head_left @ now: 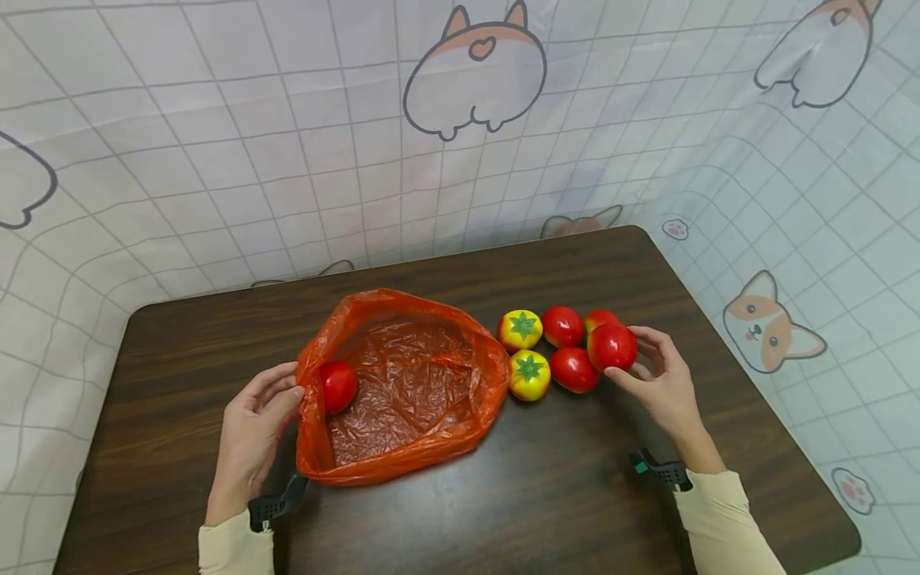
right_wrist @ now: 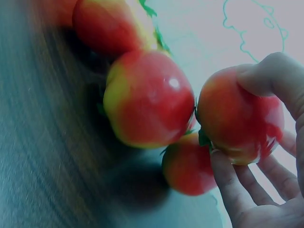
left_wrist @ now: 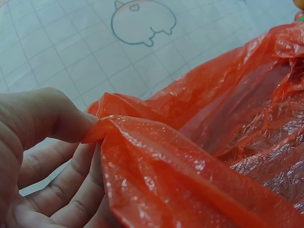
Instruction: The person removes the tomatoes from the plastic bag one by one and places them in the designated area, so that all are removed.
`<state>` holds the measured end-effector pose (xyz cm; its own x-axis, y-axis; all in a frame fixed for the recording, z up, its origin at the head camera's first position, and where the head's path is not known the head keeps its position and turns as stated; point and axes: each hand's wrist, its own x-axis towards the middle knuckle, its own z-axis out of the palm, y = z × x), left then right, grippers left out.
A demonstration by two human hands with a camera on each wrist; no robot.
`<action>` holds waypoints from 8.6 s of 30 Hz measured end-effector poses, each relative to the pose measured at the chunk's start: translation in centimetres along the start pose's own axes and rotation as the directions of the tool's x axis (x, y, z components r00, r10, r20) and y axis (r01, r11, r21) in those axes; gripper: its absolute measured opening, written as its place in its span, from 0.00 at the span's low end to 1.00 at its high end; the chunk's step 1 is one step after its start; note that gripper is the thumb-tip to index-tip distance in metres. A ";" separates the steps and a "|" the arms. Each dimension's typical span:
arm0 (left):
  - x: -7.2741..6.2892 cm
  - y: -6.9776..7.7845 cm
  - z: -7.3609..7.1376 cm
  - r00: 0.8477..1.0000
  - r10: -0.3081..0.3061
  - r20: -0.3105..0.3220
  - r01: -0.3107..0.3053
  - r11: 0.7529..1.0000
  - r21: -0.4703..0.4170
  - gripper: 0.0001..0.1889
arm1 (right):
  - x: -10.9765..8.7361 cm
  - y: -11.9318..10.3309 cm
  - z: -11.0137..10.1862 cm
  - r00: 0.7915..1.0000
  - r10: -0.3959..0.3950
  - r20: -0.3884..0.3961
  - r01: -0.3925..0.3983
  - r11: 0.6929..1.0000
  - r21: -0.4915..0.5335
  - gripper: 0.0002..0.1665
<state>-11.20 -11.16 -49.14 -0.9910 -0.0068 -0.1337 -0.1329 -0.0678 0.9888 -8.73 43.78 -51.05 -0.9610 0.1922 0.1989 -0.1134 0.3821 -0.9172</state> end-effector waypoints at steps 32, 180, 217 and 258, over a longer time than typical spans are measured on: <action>-0.2 0.1 0.2 1.000 -0.011 -0.008 0.012 1.000 0.001 0.26 | -2.8 3.9 -1.5 0.993 0.115 0.037 -0.114 0.993 -0.023 0.42; -0.1 0.4 1.0 0.999 0.020 0.041 -0.021 1.000 0.004 0.23 | 4.6 -9.9 29.1 0.704 -0.185 0.686 0.076 0.980 0.186 0.42; 0.0 0.2 1.3 0.998 0.017 0.059 -0.017 1.000 0.008 0.23 | 4.7 -9.3 32.2 0.614 -0.155 0.774 0.206 0.978 0.032 0.44; 0.0 0.3 1.6 0.999 0.020 0.048 -0.020 1.000 -0.001 0.23 | 4.2 -9.9 30.2 0.667 -0.130 0.734 0.153 0.988 0.036 0.44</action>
<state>-11.31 -9.63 -48.70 -0.9931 0.0393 -0.1107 -0.1132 -0.0691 0.9912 -19.26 13.49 -51.52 -0.8109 -0.5851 -0.0015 -0.2684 0.3742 -0.8877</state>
